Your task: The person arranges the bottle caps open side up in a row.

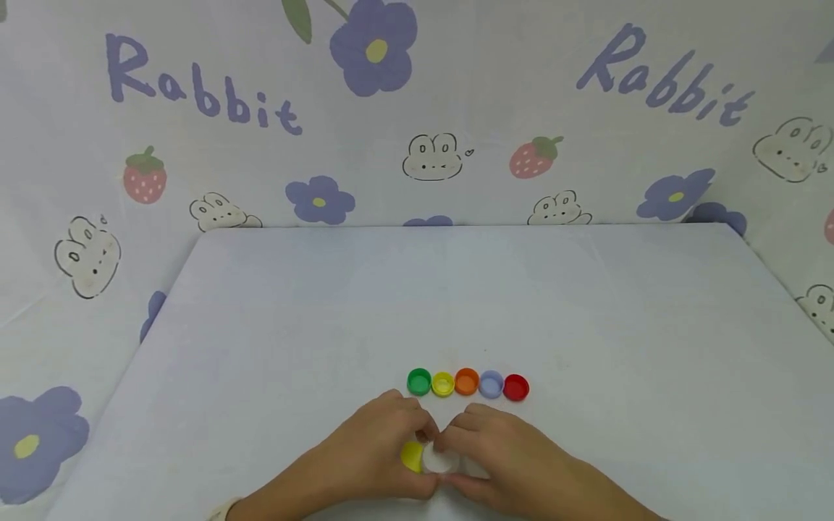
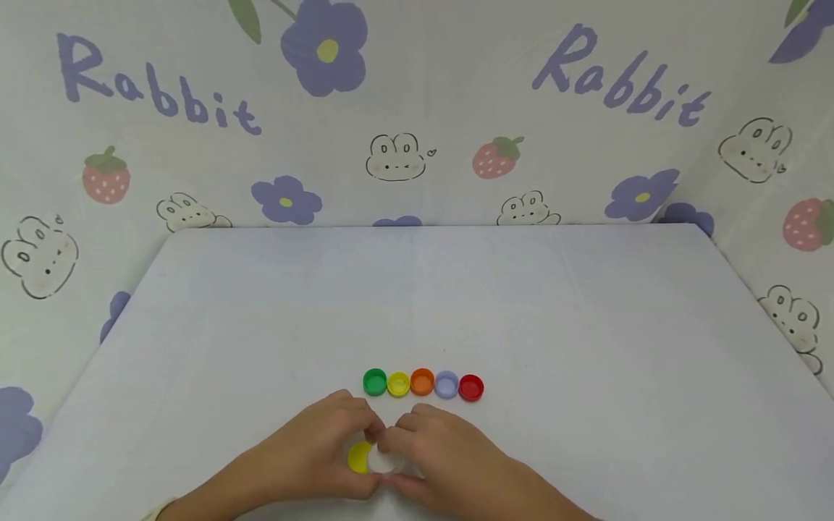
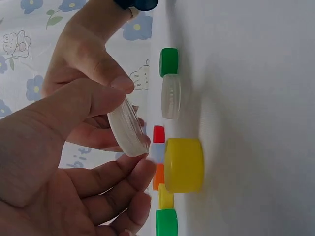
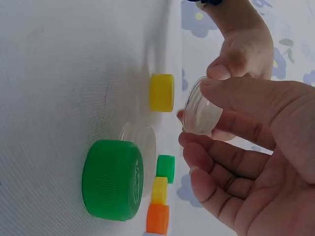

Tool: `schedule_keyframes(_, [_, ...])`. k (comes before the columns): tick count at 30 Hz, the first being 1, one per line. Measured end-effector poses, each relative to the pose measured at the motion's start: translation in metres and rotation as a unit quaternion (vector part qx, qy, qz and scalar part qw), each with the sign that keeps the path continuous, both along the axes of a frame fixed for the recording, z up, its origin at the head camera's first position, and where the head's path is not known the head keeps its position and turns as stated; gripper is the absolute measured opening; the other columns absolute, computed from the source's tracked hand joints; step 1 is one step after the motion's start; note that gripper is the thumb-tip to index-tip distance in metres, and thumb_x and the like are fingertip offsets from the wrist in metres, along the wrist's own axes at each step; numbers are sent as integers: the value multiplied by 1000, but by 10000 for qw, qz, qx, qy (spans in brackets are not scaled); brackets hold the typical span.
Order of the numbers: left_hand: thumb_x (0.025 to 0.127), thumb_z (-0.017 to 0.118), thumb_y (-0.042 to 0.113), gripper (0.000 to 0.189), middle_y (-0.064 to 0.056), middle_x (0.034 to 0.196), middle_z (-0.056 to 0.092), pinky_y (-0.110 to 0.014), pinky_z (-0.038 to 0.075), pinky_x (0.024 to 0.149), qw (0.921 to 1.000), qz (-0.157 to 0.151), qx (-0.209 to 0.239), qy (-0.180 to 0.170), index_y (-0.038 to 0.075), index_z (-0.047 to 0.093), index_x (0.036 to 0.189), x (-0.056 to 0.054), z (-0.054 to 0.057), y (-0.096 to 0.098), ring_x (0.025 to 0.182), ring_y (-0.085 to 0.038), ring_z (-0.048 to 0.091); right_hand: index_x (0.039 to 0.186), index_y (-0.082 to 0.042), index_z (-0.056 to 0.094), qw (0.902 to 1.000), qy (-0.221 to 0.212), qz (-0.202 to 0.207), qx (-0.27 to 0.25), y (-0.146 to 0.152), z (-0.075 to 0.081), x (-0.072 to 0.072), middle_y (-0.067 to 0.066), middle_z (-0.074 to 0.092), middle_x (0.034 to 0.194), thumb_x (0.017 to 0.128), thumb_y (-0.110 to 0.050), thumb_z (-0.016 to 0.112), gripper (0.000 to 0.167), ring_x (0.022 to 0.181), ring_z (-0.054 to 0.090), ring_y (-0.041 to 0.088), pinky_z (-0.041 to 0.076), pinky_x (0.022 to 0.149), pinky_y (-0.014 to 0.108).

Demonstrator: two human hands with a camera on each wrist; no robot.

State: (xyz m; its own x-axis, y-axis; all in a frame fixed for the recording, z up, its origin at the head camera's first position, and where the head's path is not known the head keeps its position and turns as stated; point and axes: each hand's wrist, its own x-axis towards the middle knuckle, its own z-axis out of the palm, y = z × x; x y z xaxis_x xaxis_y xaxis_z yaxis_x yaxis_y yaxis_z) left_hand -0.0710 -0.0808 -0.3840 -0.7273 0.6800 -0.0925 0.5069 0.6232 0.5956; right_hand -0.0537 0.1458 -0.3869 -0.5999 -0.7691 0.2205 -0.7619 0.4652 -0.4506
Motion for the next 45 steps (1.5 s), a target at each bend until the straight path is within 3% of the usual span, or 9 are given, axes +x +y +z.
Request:
schedule_keyframes(5, [84, 82, 39, 31, 19, 92, 64, -23, 47, 80, 9982, 79, 257, -540, 21, 72, 108, 1, 5, -2, 89, -4, 53, 112, -18, 73, 9946, -945, -147, -411, 4, 3, -2, -15, 68, 105, 90, -20, 81, 24, 94, 60, 4, 52, 83, 23])
schedule_keyframes(9, [87, 82, 31, 34, 17, 97, 66, -26, 49, 81, 9971, 135, 382, -640, 27, 67, 117, 2, 9, -5, 92, -4, 57, 111, -21, 73, 9804, -1823, -411, -624, 6, 7, -5, -18, 67, 103, 93, -26, 78, 20, 92, 61, 4, 54, 78, 26])
schedule_keyframes(14, [89, 76, 9, 36, 15, 99, 68, -23, 50, 80, 9964, 102, 604, -585, 23, 66, 120, 2, 9, -5, 90, 0, 60, 106, -25, 72, 9691, -2281, -390, -851, 7, 8, -10, -19, 66, 92, 98, -30, 72, 10, 83, 61, 1, 54, 71, 26])
schedule_keyframes(17, [91, 74, 6, 32, 15, 95, 68, -22, 51, 78, 9949, 102, 773, -638, 18, 67, 120, 1, 8, -5, 85, 2, 60, 105, -22, 73, 9655, -2427, -375, -867, 8, 9, -11, -17, 67, 87, 101, -31, 67, 11, 79, 60, 0, 53, 67, 24])
schedule_keyframes(24, [94, 73, 9, 34, 19, 84, 64, -21, 50, 73, 9920, 124, 893, -885, 14, 62, 126, 0, 9, -6, 75, 2, 58, 117, -13, 69, 9694, -2202, -505, -962, 8, 8, -10, -11, 69, 85, 104, -23, 62, 18, 74, 60, 0, 53, 64, 24])
schedule_keyframes(30, [96, 68, 8, 36, 14, 84, 67, -24, 50, 74, 9826, 90, 1298, -1326, 11, 55, 130, -5, 6, -9, 77, -1, 59, 126, -14, 68, 9740, -1681, -705, -1348, 8, 5, -10, -16, 58, 72, 102, -13, 65, 24, 63, 53, 0, 49, 57, 22])
schedule_keyframes(34, [97, 64, 6, 35, 9, 91, 72, -23, 47, 69, 9780, 102, 1408, -1534, 14, 55, 131, -8, 6, -11, 81, -3, 60, 122, -13, 71, 9765, -1404, -682, -1483, 7, 4, -12, -17, 57, 74, 96, -11, 73, 26, 67, 53, 0, 50, 60, 22])
schedule_keyframes(40, [99, 63, 11, 34, 5, 90, 71, -23, 45, 68, 9745, 88, 1495, -1671, 13, 55, 132, -9, 7, -12, 79, -5, 58, 124, -12, 69, 9808, -1315, -683, -1269, 5, 3, -11, -15, 60, 86, 84, -11, 86, 44, 79, 59, 5, 54, 72, 25])
schedule_keyframes(45, [100, 63, 15, 33, 9, 90, 70, -24, 47, 71, 9758, 143, 1368, -1702, 15, 55, 133, -10, 7, -13, 79, -5, 58, 118, -13, 71, 9877, -846, -921, -938, 1, -2, -10, -11, 59, 89, 82, -15, 88, 40, 83, 56, 8, 52, 72, 23])
